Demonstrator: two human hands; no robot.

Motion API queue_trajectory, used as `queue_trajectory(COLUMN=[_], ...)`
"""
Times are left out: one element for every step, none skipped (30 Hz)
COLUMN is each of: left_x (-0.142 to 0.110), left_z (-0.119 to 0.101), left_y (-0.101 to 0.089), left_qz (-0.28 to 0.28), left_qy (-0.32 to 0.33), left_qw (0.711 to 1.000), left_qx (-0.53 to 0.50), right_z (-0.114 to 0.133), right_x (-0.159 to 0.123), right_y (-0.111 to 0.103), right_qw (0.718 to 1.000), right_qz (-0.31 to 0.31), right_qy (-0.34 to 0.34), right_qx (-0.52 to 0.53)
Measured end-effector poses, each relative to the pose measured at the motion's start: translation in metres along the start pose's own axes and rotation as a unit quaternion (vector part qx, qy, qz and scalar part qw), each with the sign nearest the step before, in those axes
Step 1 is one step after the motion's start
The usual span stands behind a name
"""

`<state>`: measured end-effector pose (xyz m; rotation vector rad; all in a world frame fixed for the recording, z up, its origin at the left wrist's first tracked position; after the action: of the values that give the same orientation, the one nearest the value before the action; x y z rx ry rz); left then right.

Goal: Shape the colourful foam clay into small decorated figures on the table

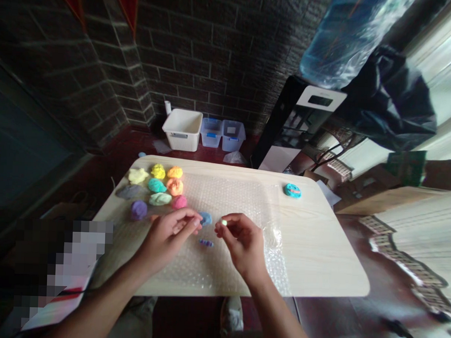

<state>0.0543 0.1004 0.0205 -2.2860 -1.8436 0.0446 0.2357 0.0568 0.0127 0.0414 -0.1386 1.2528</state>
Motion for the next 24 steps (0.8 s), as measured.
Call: queue_trajectory(left_x=[-0.001, -0.002, -0.002, -0.003, -0.003, -0.003, -0.003, -0.003, -0.003, -0.003, -0.003, -0.003, -0.002, -0.002, -0.002, -0.001, -0.001, 0.000, 0.000, 0.000, 0.000, -0.001, -0.002, -0.003], left_z=[-0.002, -0.004, -0.005, -0.006, -0.007, -0.007, -0.007, -0.008, -0.008, -0.008, -0.008, -0.007, -0.006, -0.005, -0.004, -0.003, -0.001, 0.000, 0.002, 0.003, 0.005, 0.007, 0.009, 0.011], left_y=[0.001, 0.003, 0.005, 0.007, 0.008, 0.008, 0.008, 0.008, 0.008, 0.007, 0.007, 0.006, 0.006, 0.005, 0.003, 0.002, 0.002, 0.001, 0.001, 0.002, 0.003, 0.006, 0.010, 0.014], left_qz=[0.008, 0.017, 0.025, 0.031, 0.034, 0.036, 0.036, 0.036, 0.035, 0.033, 0.031, 0.030, 0.027, 0.023, 0.019, 0.016, 0.012, 0.009, 0.008, 0.010, 0.016, 0.025, 0.039, 0.056], left_qy=[0.023, 0.042, 0.055, 0.065, 0.070, 0.073, 0.074, 0.074, 0.074, 0.075, 0.075, 0.075, 0.074, 0.071, 0.068, 0.063, 0.057, 0.050, 0.042, 0.033, 0.020, 0.003, -0.018, -0.042], left_qw=[0.999, 0.998, 0.996, 0.995, 0.994, 0.993, 0.992, 0.992, 0.992, 0.991, 0.991, 0.991, 0.991, 0.991, 0.991, 0.992, 0.992, 0.993, 0.995, 0.996, 0.998, 0.999, 0.999, 0.996], left_qx=[0.030, 0.052, 0.065, 0.075, 0.081, 0.087, 0.091, 0.095, 0.099, 0.103, 0.106, 0.109, 0.111, 0.112, 0.112, 0.111, 0.108, 0.103, 0.093, 0.079, 0.059, 0.030, -0.007, -0.050], right_z=[-0.004, -0.008, -0.011, -0.013, -0.015, -0.017, -0.018, -0.019, -0.020, -0.020, -0.020, -0.021, -0.021, -0.022, -0.022, -0.023, -0.023, -0.024, -0.023, -0.021, -0.019, -0.015, -0.011, -0.008], right_x=[0.003, 0.005, 0.006, 0.007, 0.008, 0.008, 0.008, 0.008, 0.008, 0.008, 0.008, 0.008, 0.008, 0.008, 0.008, 0.008, 0.007, 0.006, 0.005, 0.004, 0.003, 0.003, 0.002, 0.001], right_y=[-0.001, -0.001, -0.001, -0.001, -0.001, -0.001, -0.001, 0.000, 0.000, 0.001, 0.001, 0.002, 0.003, 0.003, 0.004, 0.005, 0.007, 0.008, 0.011, 0.013, 0.014, 0.016, 0.017, 0.017], right_qw=[0.999, 0.998, 0.997, 0.996, 0.995, 0.993, 0.992, 0.991, 0.990, 0.989, 0.988, 0.988, 0.988, 0.988, 0.988, 0.987, 0.987, 0.987, 0.987, 0.988, 0.989, 0.992, 0.994, 0.995], right_qz=[-0.003, -0.005, -0.007, -0.008, -0.010, -0.011, -0.012, -0.012, -0.011, -0.010, -0.008, -0.006, -0.003, 0.001, 0.004, 0.007, 0.012, 0.019, 0.029, 0.039, 0.047, 0.053, 0.055, 0.055], right_qy=[0.019, 0.035, 0.049, 0.062, 0.074, 0.085, 0.095, 0.102, 0.108, 0.111, 0.113, 0.114, 0.114, 0.116, 0.118, 0.120, 0.123, 0.126, 0.125, 0.118, 0.104, 0.085, 0.063, 0.042], right_qx=[0.025, 0.042, 0.054, 0.062, 0.069, 0.075, 0.081, 0.087, 0.093, 0.098, 0.103, 0.105, 0.106, 0.105, 0.104, 0.102, 0.101, 0.100, 0.097, 0.094, 0.089, 0.083, 0.077, 0.073])
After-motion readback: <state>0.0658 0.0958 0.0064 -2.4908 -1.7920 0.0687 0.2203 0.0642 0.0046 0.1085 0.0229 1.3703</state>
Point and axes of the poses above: each hand's wrist, its own x-axis towards the middle knuckle, its own y-axis out of the palm, z = x × y, the point moved 8 cm from there along x, towards the middle knuckle, and after that the axes turned 8 degrees about -z, right-handed, at the moved point
